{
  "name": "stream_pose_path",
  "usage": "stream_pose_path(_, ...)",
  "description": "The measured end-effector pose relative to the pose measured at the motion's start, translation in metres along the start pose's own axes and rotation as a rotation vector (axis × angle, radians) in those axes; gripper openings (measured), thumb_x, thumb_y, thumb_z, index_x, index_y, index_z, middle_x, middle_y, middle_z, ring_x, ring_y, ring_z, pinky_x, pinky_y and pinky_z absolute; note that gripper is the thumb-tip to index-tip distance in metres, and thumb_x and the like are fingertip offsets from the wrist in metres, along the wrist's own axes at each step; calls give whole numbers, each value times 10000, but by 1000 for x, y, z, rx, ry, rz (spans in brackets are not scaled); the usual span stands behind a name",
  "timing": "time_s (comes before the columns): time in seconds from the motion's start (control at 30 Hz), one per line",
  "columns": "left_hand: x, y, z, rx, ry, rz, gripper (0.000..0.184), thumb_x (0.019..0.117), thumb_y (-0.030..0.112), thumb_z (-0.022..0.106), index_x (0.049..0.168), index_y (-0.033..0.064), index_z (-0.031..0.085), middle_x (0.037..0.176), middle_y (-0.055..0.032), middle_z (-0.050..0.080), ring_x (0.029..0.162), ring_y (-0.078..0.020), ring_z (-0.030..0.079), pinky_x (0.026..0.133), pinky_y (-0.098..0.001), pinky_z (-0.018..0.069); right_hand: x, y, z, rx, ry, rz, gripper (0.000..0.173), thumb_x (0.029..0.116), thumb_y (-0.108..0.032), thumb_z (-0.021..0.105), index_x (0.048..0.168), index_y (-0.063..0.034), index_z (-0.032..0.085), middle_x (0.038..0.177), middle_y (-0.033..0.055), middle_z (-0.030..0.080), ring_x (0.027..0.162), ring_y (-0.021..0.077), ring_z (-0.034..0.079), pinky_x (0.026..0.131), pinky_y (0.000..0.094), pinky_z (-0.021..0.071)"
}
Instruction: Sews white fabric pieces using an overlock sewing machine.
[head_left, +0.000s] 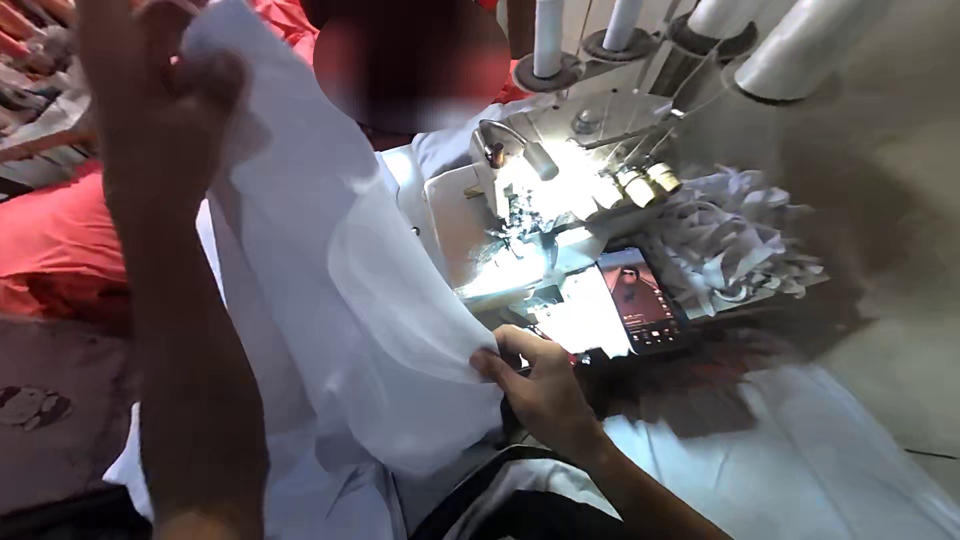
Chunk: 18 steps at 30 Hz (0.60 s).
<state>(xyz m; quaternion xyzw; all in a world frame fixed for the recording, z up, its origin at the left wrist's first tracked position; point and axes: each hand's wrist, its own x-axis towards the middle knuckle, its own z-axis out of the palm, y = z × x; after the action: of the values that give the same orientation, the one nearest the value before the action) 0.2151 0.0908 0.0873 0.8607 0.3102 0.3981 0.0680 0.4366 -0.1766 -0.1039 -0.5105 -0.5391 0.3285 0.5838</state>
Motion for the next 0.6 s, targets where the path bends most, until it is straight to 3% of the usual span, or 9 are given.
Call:
stream_pose_path(0.03, 24, -3, 12, 56, -78, -24, 401, 1007, 220, 577, 1310, -41, 550, 1175, -158, 651, 1002, -144, 636, 906, -367, 524, 5, -6, -1, -24, 50, -39, 168, 985, -197, 679, 956, -38, 725, 818, -2, 683, 746, 22, 637, 699, 182, 548)
stream_pose_path(0.1, 62, -14, 53, 131, -281, -14, 379, 1021, 195, 569, 1320, -36, 533, 1183, -267, 642, 1038, -355, 658, 920, -565, 519, 17, -6, -2, -113, 170, -32, 170, 979, -200, 675, 948, -45, 737, 801, -11, 678, 733, 5, 633, 690, 162, 540)
stream_pose_path(0.17, 79, -41, 105, 192, -454, 26, 448, 978, 157, 637, 1373, -11, 508, 1245, -300, 615, 1147, -493, 608, 961, -706, 465, 28, 4, -7, -182, 265, 42, 175, 980, -219, 675, 974, -56, 737, 789, -27, 704, 691, -7, 647, 658, 165, 554)
stream_pose_path(0.23, 69, -58, 152, 256, -471, 5, 593, 884, 114, 745, 1423, 31, 512, 1362, -299, 547, 1279, -551, 492, 998, -767, 394, 32, 18, -12, -233, 318, 114, 199, 968, -228, 680, 1074, -62, 704, 776, -53, 701, 656, 2, 642, 629, 192, 557)
stream_pose_path(0.33, 10, -10, 177, 171, -332, -94, 474, 925, 148, 699, 1364, 35, 560, 1392, -290, 512, 1304, -532, 460, 993, -726, 418, 26, 33, -19, -268, 320, 188, 320, 944, -217, 693, 1227, -79, 633, 797, -85, 718, 680, 18, 664, 648, 233, 571)
stream_pose_path(0.4, -50, 46, 169, 75, -310, -155, 362, 1010, 213, 625, 1323, 35, 580, 1361, -236, 554, 1264, -436, 534, 1011, -622, 470, 22, 40, -22, -276, 303, 190, 361, 945, -215, 697, 1274, -92, 612, 852, -86, 742, 738, 22, 698, 688, 242, 600)
stream_pose_path(0.5, -123, 88, 171, -30, -293, -205, 376, 1058, 294, 517, 1351, 69, 585, 1349, -118, 611, 1241, -245, 604, 1025, -464, 526, 20, 48, -26, -277, 253, 51, 279, 957, -129, 677, 1224, -55, 639, 956, -23, 747, 829, 29, 715, 755, 224, 612)
stream_pose_path(0.53, -138, 91, 176, -33, -270, -194, 386, 1065, 305, 505, 1352, 63, 596, 1366, -102, 617, 1280, -212, 591, 1059, -426, 510, 20, 52, -27, -284, 232, 4, 250, 956, -96, 660, 1200, -40, 663, 963, 2, 750, 847, 32, 717, 774, 217, 609)
stream_pose_path(0.6, -156, 86, 185, -30, -274, -112, 410, 1075, 310, 476, 1370, 61, 614, 1485, -83, 561, 1459, -207, 440, 1208, -416, 378, 20, 55, -29, -284, 197, -38, 247, 956, -59, 647, 1197, -19, 685, 969, 31, 762, 868, 47, 731, 805, 219, 617)
